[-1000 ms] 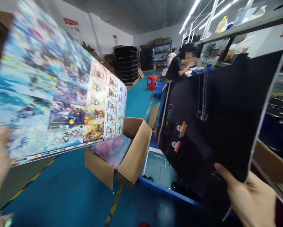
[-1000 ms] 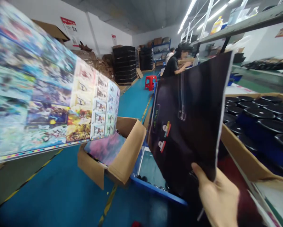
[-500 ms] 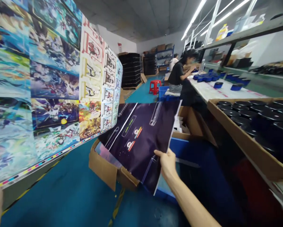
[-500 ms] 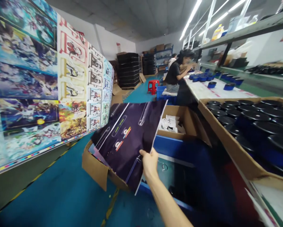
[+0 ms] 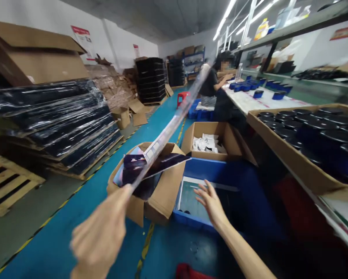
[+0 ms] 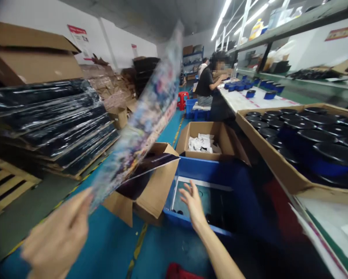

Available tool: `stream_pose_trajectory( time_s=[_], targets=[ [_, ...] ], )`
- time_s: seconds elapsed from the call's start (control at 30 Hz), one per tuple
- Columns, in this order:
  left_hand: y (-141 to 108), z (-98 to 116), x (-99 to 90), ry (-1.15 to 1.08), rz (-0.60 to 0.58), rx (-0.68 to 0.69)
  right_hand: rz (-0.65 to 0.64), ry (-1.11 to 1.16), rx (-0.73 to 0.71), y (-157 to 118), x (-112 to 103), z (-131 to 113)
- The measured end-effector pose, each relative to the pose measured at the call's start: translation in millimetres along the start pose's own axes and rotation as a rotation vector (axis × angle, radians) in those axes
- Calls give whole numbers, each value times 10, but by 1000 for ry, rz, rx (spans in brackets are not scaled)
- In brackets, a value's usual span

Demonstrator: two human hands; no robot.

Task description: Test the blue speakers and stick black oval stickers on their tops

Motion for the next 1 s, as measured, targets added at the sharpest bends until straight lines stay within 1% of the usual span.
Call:
stream_pose_trajectory(
  time_s=[0.03,0.07,0.13,0.17,0.2,0.23,0.27,0.3,0.33,0.37,0.43,0.47,0.5,0.53,0.6,0.67,0.73,0.8,0.87,0.93,1.0],
  targets=[
    [-23,203,146,-14,-23,57,64,-31,-31,-124,-309,-9],
    [-66,415,314,-49,-72,107,133,-63,-67,-278,-601,-17],
    [-225,840,660,-164,-189,164,269,-118,-158,-640,-1081,-31],
    [-338,1053,816,-231,-241,178,338,-199,-249,-835,-1259,-73],
    [-468,1266,946,-300,-279,192,400,-337,-370,-1031,-1384,-141],
    [-608,1476,1050,-372,-306,205,440,-530,-513,-1217,-1447,-225],
    [-752,1679,1120,-434,-313,221,443,-769,-654,-1380,-1450,-296],
    [-892,1870,1160,-496,-309,240,400,-1024,-770,-1506,-1420,-329],
    [-1022,2043,1174,-555,-292,257,320,-1253,-838,-1594,-1403,-316],
    [-1137,2193,1168,-611,-271,275,221,-1412,-858,-1660,-1429,-280],
    [-1311,2412,1142,-721,-243,296,24,-1589,-847,-1804,-1566,-204],
    [-1365,2476,1139,-768,-245,297,-43,-1631,-836,-1898,-1654,-179],
    [-1401,2514,1146,-809,-259,293,-81,-1657,-826,-2005,-1739,-164],
    [-1420,2529,1162,-846,-283,287,-92,-1678,-808,-2116,-1814,-153],
    [-1433,2512,1197,-915,-338,281,-58,-1716,-742,-2325,-1914,-133],
    [-1438,2468,1205,-975,-381,294,-29,-1724,-651,-2489,-1931,-99],
    [-1458,2419,1186,-1019,-410,315,-60,-1718,-561,-2583,-1872,-43],
    [-1491,2376,1178,-1038,-452,325,-63,-1712,-497,-2601,-1795,-17],
    [-1528,2346,1230,-1035,-540,311,-52,-1707,-447,-2556,-1722,-16],
    [-1566,2332,1348,-1025,-678,287,-93,-1701,-315,-2471,-1683,26],
    [-1608,2349,1488,-1037,-833,295,-164,-1684,-138,-2404,-1680,83]
  ],
)
Point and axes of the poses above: each hand's wrist, its own y-axis towards the middle knuckle, its own x-axis out of the palm, z = x × y, the point moved 7 cm from there along y, towards the middle knuckle, and after that the axes turned 3 degrees about y, right-handed, at the moved point
